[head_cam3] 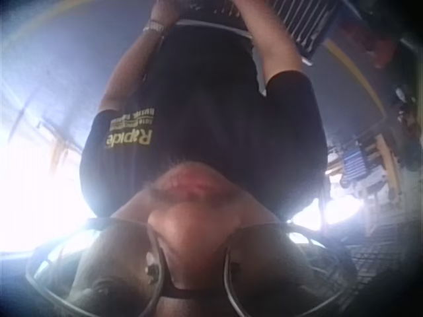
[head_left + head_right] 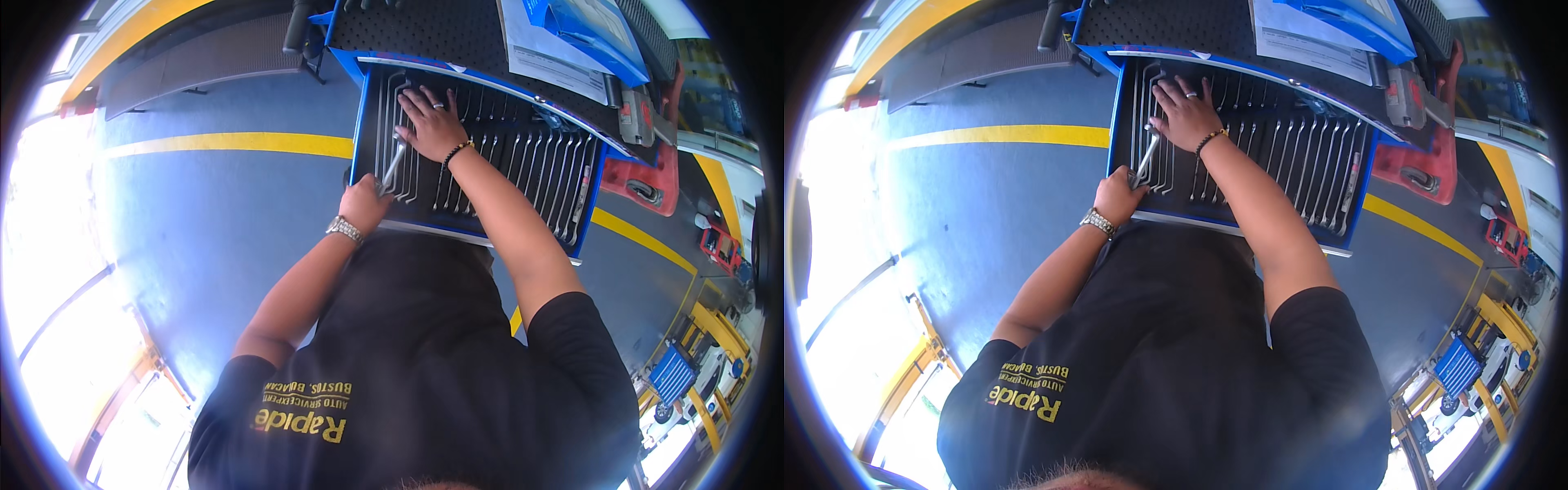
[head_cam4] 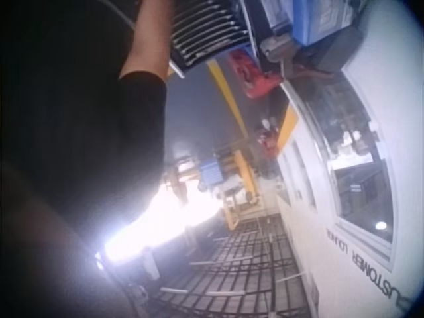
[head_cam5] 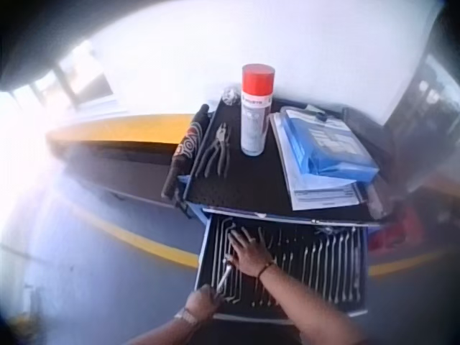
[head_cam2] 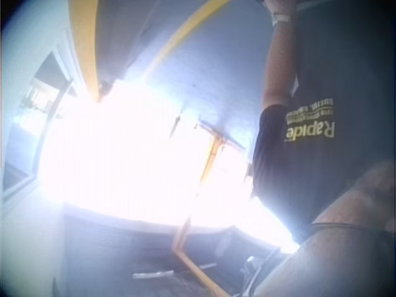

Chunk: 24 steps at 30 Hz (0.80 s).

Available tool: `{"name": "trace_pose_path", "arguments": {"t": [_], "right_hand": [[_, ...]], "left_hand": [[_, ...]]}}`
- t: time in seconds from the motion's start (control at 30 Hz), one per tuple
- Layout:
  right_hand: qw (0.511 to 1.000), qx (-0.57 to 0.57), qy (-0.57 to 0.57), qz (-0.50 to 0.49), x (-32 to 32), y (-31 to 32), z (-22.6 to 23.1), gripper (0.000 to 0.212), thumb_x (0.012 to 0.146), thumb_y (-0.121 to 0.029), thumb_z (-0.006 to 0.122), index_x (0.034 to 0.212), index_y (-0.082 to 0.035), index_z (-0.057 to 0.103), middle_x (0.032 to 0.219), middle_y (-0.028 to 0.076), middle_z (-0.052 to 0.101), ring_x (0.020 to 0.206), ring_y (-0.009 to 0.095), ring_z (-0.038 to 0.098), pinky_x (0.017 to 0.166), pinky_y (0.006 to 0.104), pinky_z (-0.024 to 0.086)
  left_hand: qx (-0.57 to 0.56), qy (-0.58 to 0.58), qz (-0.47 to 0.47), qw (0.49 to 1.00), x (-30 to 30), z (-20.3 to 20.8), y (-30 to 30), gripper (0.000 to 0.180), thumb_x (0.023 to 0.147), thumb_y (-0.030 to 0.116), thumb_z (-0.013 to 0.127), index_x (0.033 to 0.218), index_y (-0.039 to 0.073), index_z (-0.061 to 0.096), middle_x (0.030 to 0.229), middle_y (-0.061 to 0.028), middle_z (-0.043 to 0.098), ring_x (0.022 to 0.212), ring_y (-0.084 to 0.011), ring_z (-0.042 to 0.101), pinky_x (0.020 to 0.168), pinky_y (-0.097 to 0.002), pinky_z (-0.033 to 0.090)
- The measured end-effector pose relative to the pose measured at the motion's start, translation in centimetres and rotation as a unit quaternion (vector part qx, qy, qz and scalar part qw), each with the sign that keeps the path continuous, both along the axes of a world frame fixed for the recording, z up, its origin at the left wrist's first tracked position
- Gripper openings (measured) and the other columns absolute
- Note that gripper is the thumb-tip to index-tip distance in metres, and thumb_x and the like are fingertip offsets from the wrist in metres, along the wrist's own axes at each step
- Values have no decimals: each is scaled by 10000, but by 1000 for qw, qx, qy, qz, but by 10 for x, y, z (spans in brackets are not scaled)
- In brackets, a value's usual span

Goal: The person opens multiple drawers in a blue tool chest, selects wrenches and other tools, and places them on a nearby cart. They then handle several boxed auto parts and fluid containers, wiping some with a cloth and spray, and arranging them on the cart.

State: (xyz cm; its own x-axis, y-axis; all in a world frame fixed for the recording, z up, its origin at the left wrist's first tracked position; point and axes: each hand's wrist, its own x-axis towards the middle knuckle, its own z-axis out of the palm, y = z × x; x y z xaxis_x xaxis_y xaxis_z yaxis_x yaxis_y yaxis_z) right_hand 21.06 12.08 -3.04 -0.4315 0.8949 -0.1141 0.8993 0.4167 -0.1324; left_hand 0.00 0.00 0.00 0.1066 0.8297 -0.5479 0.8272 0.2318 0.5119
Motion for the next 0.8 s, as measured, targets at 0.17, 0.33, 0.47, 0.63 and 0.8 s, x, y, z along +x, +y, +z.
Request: {"name": "trace_pose_path", "arguments": {"t": [0.17,0.33,0.47,0.63,0.8], "right_hand": [[996,74,52,-19,-16,16,-17,613,1032,-516,550,1546,-185,509,1655,80,375,1511,319,378,1211,694,241],[995,80,37,-48,-26,11,-14,664,1023,-571,532,1563,-188,483,1665,91,358,1522,374,350,1208,699,248],[998,52,4,-24,-20,8,-4,753,998,-659,507,1590,-197,445,1690,87,323,1554,374,304,1206,707,250],[999,-16,4,-42,-28,7,9,842,962,-712,524,1616,-198,396,1721,100,269,1571,352,285,1211,717,234],[995,-20,31,-90,-27,8,41,756,967,-587,623,1560,-152,447,1662,179,343,1370,391,549,1163,635,363]], "left_hand": [[11,46,-6,999,-6,-4,22,405,865,354,808,985,11,630,943,-260,740,949,-458,716,849,-534,573],[43,53,11,998,-10,0,19,446,853,389,826,947,3,625,891,-255,733,900,-458,716,804,-529,570],[19,-41,45,998,-32,3,21,460,849,402,825,949,-4,632,878,-254,730,888,-454,718,788,-516,566],[80,0,32,996,-32,-14,12,471,851,423,824,918,6,616,851,-250,721,855,-462,707,757,-534,557],[123,22,42,991,-12,-16,18,489,838,436,836,946,15,611,846,-259,713,839,-477,697,750,-537,558]]}}
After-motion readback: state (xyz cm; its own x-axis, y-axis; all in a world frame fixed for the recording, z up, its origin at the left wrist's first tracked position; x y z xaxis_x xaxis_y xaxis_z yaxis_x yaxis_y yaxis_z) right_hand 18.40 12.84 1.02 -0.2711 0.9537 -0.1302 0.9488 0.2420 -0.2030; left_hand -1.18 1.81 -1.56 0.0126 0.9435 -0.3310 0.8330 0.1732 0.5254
